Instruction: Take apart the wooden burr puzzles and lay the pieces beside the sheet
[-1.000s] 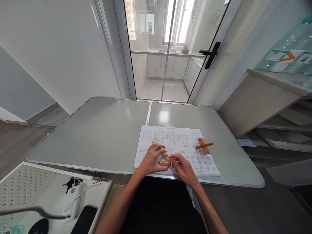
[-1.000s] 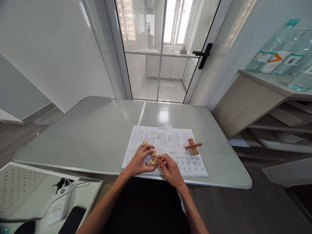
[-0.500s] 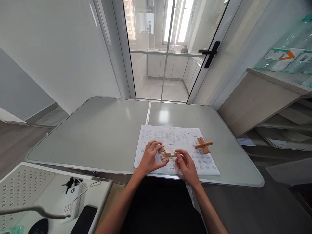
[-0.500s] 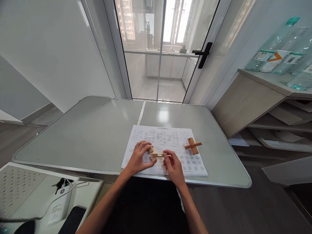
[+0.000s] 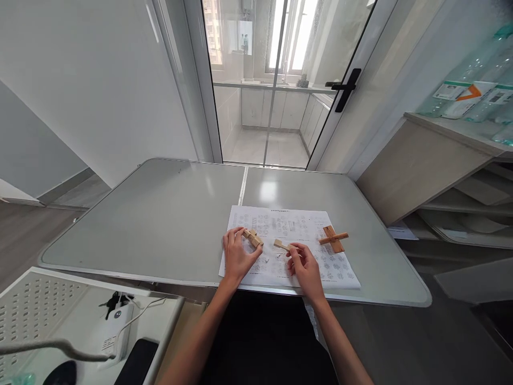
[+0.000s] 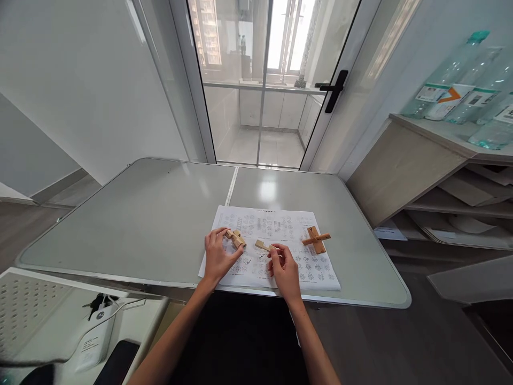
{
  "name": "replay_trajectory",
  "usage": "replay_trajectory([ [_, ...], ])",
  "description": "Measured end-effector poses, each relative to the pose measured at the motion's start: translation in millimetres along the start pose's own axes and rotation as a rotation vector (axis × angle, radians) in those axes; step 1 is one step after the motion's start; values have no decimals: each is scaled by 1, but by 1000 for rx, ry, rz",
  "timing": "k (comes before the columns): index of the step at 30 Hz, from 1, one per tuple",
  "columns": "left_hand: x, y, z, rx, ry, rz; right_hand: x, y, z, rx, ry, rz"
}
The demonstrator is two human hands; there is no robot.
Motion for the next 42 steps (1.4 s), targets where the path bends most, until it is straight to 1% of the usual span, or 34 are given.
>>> replay_trajectory([
  [3,1,0,-1,11,0,31,0,5,4,7,1,-110],
  [6,-1,4,-2,-4,-6,68,-4,11,11,19,-17,-178],
  [12,-3,11,-3,-33,5,91,-18,30,27,11,-113,-326],
  [18,-2,14,-3,-67,12,105,-23,52,34,13,-202,-526],
  [22,0,15,-3,-91,23,95,-23,58,31,-29,-229,-547],
  [25,5,18,-2,-114,65,61,-23,59,29,-107,-245,-475],
  [27,6,19,-2,-128,84,48,-23,57,27,-147,-230,-410],
  [29,6,21,-3,-153,91,51,-23,52,25,-154,-204,-349],
  [33,4,27,-4,-220,89,82,-21,32,18,-125,-141,-286],
  [38,5,36,-1,-263,94,100,-5,8,6,-62,-40,-266],
  [40,7,43,3,-277,107,102,-2,4,3,-42,-44,-275],
  [42,9,49,7,-285,116,116,-2,6,1,-43,-67,-290],
])
Point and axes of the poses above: each hand's wrist, its own z-axis towards the middle knuckle, its own y-axis out of the palm, x = y × z, the point moved 10 cm from there along z, towards the middle knuckle, and after that the axes turned 3 degrees about y, right-handed, at the moved point
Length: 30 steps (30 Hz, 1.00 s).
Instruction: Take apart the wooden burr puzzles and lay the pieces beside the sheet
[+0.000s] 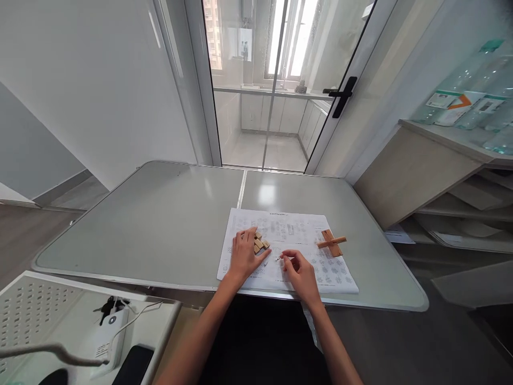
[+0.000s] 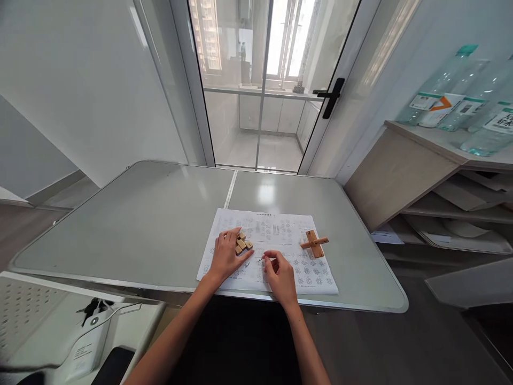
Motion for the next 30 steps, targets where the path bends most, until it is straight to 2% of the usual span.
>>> replay_trajectory([
  [7,-6,4,20,-29,40,88,-6,4,0,-28,-44,32],
  [13,-50,-17,42,58,-41,166,-8,3,-1,-26,-50,35],
  [17,-81,-28,60,117,-144,135,-8,3,-2,-35,-39,31],
  [21,-94,-28,72,137,-182,107,-10,4,-4,-52,-41,31],
  [25,-99,-31,67,164,-192,51,-11,3,-4,-48,-39,39],
  [30,-106,-48,32,210,-212,-87,-8,4,-3,-51,-33,37],
])
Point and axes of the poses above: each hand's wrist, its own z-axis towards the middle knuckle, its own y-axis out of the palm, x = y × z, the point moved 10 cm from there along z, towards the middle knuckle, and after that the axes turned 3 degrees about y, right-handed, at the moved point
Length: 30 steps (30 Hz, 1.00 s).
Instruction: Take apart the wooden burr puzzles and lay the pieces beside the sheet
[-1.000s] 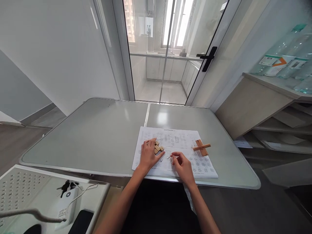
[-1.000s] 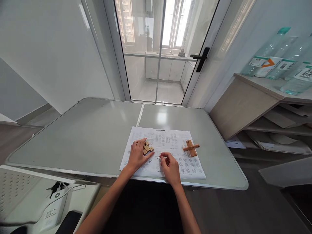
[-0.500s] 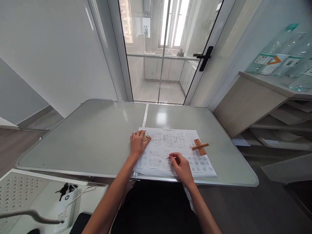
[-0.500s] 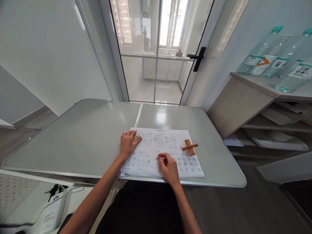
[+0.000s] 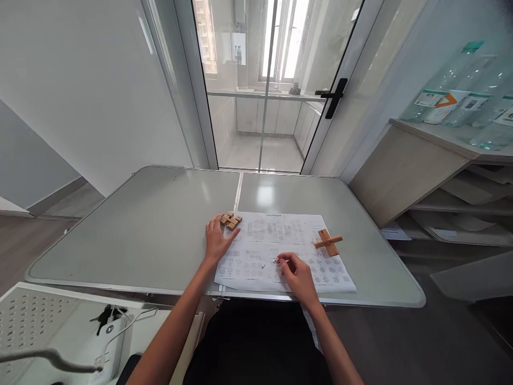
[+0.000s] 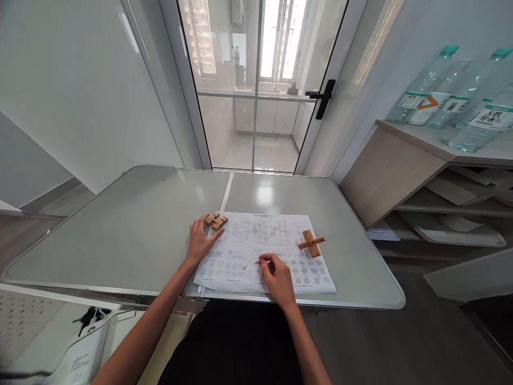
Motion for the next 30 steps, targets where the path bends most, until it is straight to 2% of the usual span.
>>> replay_trajectory([
  [7,1,-38,-54,9,-46,-27,-2,-1,1,17,-20,4],
  [10,4,-45,-64,1,-88,-87,-2,-2,2,22,-23,4],
  [13,1,-52,-67,48,-171,-168,-1,-2,2,13,-11,-8],
  [16,1,-48,-68,7,-211,-239,-1,-2,1,15,-10,-15],
  [20,14,-36,-69,-134,-146,-215,-4,-1,0,4,-20,-4],
  [30,21,-37,-69,-137,-112,-173,-6,-2,0,8,-33,-8],
])
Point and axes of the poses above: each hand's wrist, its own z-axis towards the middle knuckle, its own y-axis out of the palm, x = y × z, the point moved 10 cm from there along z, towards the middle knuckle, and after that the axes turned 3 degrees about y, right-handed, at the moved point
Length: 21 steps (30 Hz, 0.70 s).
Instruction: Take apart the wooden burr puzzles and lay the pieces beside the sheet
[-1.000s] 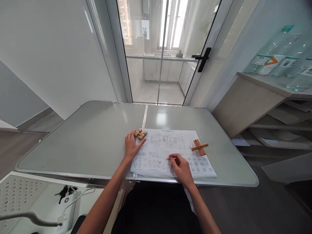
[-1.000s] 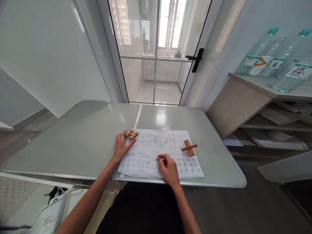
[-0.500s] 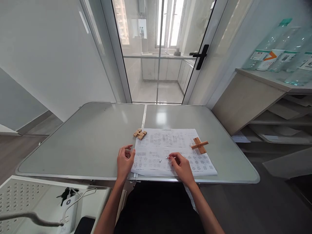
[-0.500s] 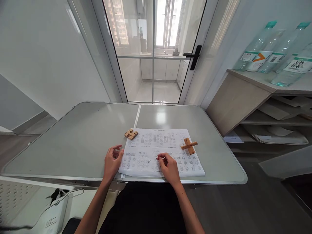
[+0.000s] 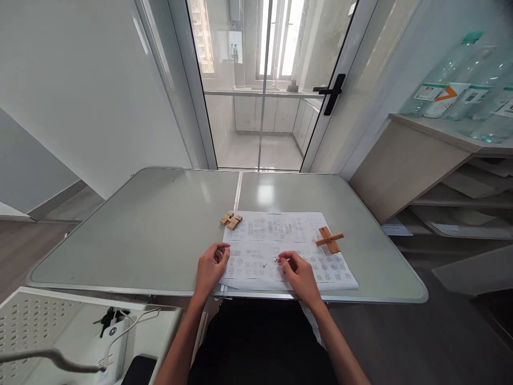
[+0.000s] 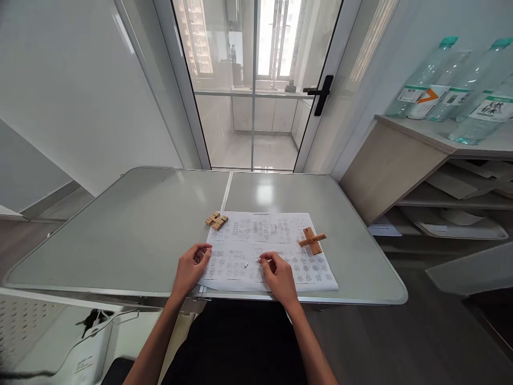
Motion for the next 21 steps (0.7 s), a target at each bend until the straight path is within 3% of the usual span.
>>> replay_trajectory([
  [21,-2,2,0,-12,4,8,-2,-1,-1,0,-5,-7],
])
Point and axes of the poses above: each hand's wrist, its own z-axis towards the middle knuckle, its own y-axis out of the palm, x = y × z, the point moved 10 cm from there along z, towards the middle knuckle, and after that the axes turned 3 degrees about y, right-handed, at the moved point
